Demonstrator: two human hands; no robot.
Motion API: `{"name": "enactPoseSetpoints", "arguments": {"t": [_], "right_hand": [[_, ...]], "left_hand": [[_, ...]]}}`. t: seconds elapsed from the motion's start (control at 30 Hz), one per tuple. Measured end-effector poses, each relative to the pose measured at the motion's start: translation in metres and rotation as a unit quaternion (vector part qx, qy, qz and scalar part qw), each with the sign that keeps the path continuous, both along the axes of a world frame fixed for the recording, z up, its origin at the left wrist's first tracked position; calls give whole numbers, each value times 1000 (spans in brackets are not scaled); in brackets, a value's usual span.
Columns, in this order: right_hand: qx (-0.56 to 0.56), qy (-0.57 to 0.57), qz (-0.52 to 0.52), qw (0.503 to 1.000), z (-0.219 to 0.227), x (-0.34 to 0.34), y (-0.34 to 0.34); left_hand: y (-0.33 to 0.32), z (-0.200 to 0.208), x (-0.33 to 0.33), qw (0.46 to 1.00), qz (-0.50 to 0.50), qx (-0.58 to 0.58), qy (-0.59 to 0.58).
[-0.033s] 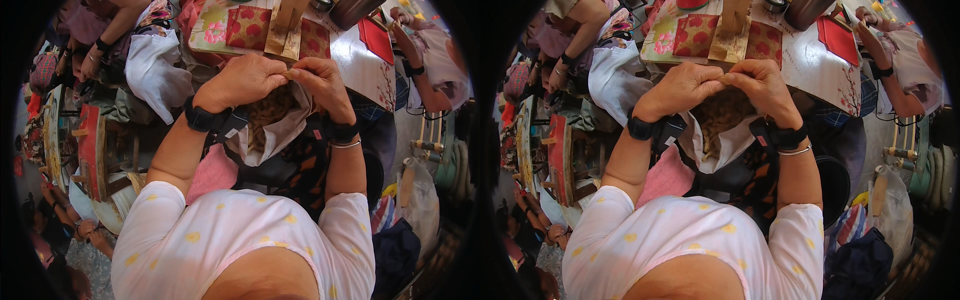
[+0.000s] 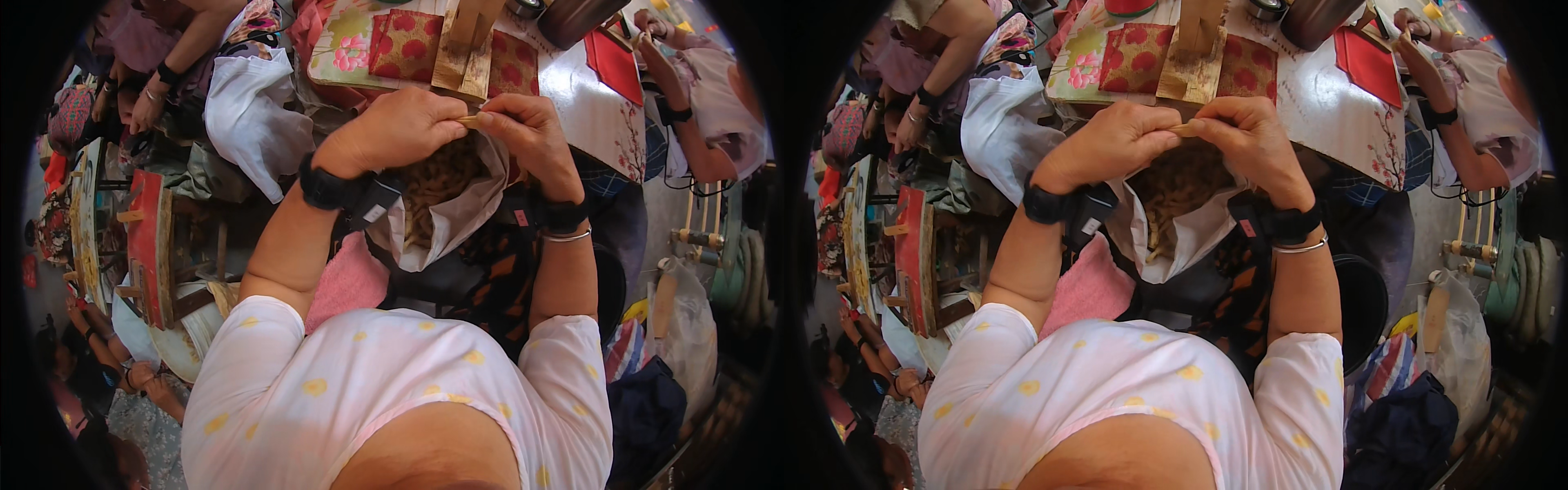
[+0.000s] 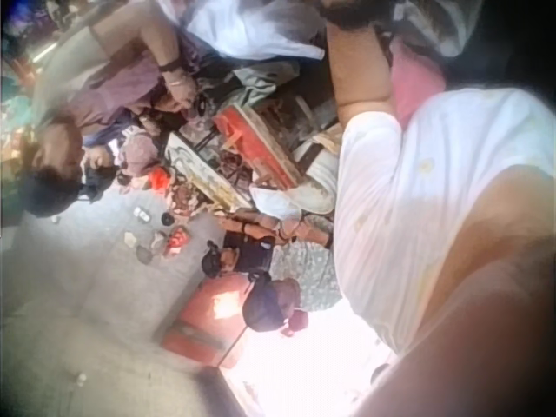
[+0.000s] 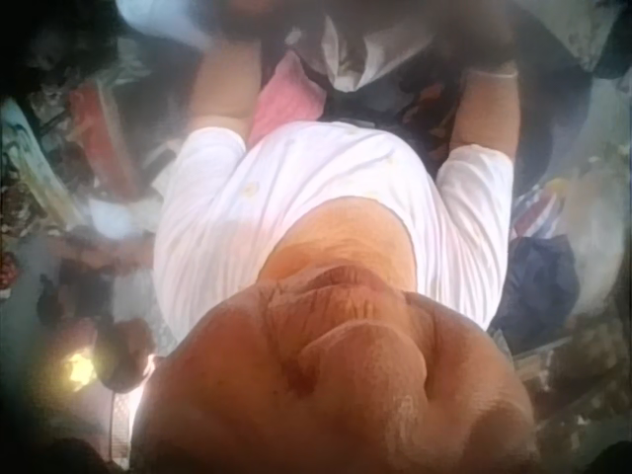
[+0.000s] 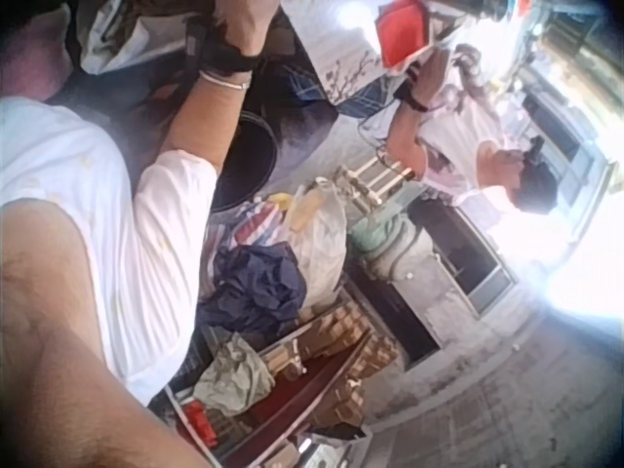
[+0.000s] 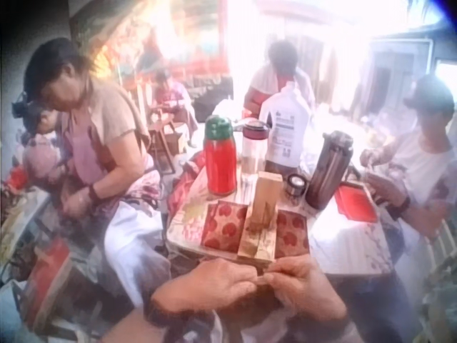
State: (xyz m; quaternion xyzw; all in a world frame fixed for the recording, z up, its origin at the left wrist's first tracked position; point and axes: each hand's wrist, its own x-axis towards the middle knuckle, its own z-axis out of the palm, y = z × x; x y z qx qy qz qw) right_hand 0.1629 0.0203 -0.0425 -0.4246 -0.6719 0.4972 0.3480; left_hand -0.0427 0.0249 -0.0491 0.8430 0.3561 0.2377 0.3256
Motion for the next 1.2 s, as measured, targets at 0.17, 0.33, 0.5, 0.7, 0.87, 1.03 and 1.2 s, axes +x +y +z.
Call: {"name": "enactPoseSetpoints", "arguments": {"t": [0.17,0.33,0.5,0.7,0.87,1.03,1.2], "right_hand": [[53,-55,-36,996,-3,5,14],[114,-32,-157,981,-7,-8,43],[211,-64,-219,951,-27,-19,66],[188,-247,-196,930,-32,1,63],[-238,248,48,938,-20,-7,35],[-219,295,77,927,-18,-36,16],[-119,155,17,981,-1,-43,2]], "left_hand": [[18,-1,-5,998,41,-20,-31],[44,-10,12,972,198,108,-70],[64,-26,12,951,267,112,-110],[32,-8,10,951,273,108,99],[-7,5,24,960,253,92,73],[-9,-13,34,920,175,-116,-330],[4,-5,25,809,140,-169,-545]]}}
